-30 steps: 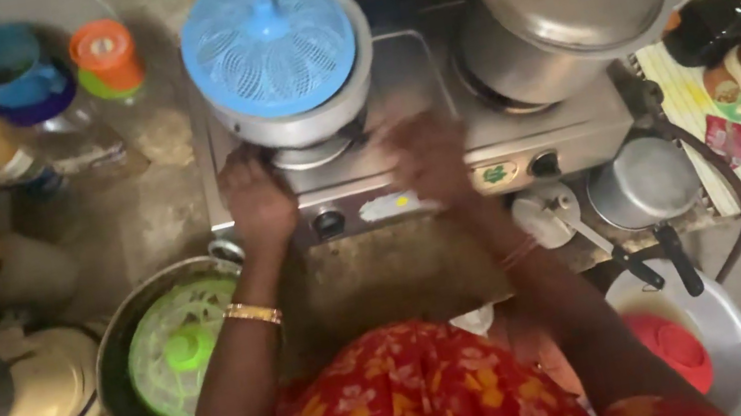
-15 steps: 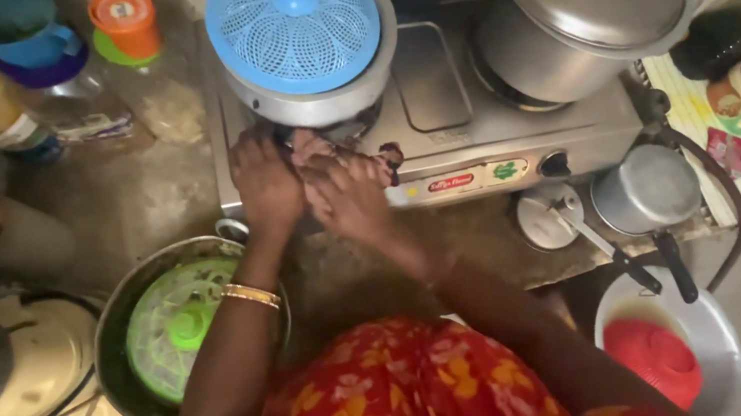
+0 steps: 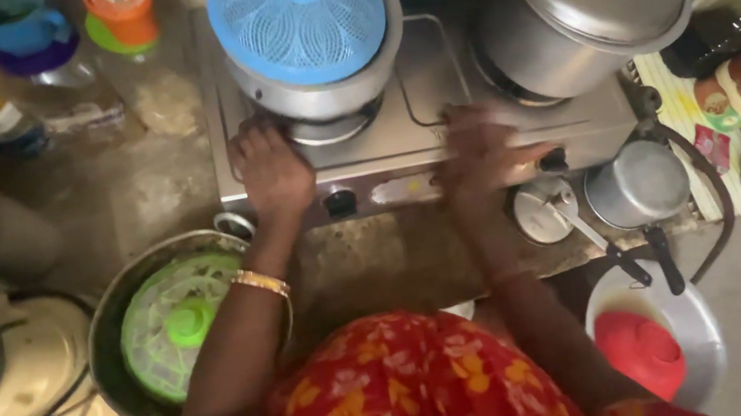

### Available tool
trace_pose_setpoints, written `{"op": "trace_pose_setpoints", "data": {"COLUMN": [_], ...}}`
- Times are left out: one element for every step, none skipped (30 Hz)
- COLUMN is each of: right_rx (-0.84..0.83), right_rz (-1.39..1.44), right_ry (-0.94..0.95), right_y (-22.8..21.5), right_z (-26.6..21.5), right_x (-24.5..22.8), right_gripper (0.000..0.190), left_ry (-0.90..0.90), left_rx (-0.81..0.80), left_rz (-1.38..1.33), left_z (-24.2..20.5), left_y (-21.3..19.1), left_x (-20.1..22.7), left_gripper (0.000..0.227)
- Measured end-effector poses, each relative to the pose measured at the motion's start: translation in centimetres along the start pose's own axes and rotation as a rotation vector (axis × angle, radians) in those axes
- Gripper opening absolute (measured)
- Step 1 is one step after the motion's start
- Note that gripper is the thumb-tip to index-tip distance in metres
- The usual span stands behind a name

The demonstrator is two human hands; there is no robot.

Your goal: Prepare food on a gas stove and clean the kitchen counter.

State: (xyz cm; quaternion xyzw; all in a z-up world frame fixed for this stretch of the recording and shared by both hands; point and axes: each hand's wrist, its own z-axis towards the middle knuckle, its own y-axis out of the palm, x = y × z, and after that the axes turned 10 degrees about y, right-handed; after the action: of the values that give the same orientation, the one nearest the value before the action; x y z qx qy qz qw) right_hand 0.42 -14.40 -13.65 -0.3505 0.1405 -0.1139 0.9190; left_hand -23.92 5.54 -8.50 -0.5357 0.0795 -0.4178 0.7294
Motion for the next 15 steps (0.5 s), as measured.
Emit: {"op": "trace_pose_setpoints", "data": {"right_rx": [-0.034,-0.068,-0.104,-0.140,-0.179,-0.190,-0.227,-0.262,-0.258,-0.242,-0.234,-0.239,-0.166,-0.092,-0.096], "right_rz": [0.058,0.115,0.181,0.247,0.315,0.332,0.346,0.359,0.375,0.340,0.305,0.323,0.279,0.237,0.254], "right_ry": [-0.014,-0.028,-0.048,-0.067,-0.087,-0.102,-0.185,-0.269,-0.288,-0.243,-0.201,-0.222,-0.184,-0.146,-0.169], "right_y": [0.1,-0.1,-0.5,-1.2,-2.1,-2.5,-2.6,-2.8,-2.8,-2.7,-2.6,-2.7,-3.0,-3.1,-3.5], "right_z": [0.5,0.9,2.1,3.0,3.3,3.7,4.4,5.1,5.4,5.8,6.1,5.9,5.7,5.5,5.7], "right_x": [-3.4,-7.0,-8.8,-11.1,-13.7,-14.1,-14.7,-15.2,-13.7,-12.2,-10.7,-10.8,-10.6,-10.5,-12.1], "right_gripper": [0.039,0.038,0.038,0.038,0.038,0.038,0.040,0.041,0.041,0.036,0.030,0.030,0.030,0.030,0.030], "left_ry": [0.012,0.024,0.004,0.034,0.061,0.038,0.048,0.058,0.044,0.091,0.131,0.109,0.112,0.115,0.091], "left_rx": [0.018,0.036,0.040,0.080,0.118,0.120,0.098,0.077,0.091,0.145,0.195,0.205,0.236,0.267,0.279], "left_rz": [0.050,0.099,0.108,0.099,0.093,0.104,0.039,-0.026,-0.011,0.005,0.021,0.035,0.046,0.057,0.070], "left_z": [0.0,0.0,0.1,0.1,-0.1,-0.5,-0.6,-0.5,-0.4,-0.3,-0.5,-0.5,-0.5,-0.4,-0.2], "left_y": [0.6,1.1,1.4,1.8,2.1,1.8,1.6,1.2,2.5,3.8,5.2,5.2,5.3,5.4,5.8], "left_x": [-0.1,-0.2,-0.6,-1.0,-1.4,-1.5,-1.7,-1.9,-2.5,-3.2,-3.9,-3.6,-3.1,-2.6,-2.7], "left_gripper": [0.057,0.057,0.057,0.055,0.054,0.054,0.051,0.048,0.048,0.047,0.046,0.046,0.047,0.048,0.048]}}
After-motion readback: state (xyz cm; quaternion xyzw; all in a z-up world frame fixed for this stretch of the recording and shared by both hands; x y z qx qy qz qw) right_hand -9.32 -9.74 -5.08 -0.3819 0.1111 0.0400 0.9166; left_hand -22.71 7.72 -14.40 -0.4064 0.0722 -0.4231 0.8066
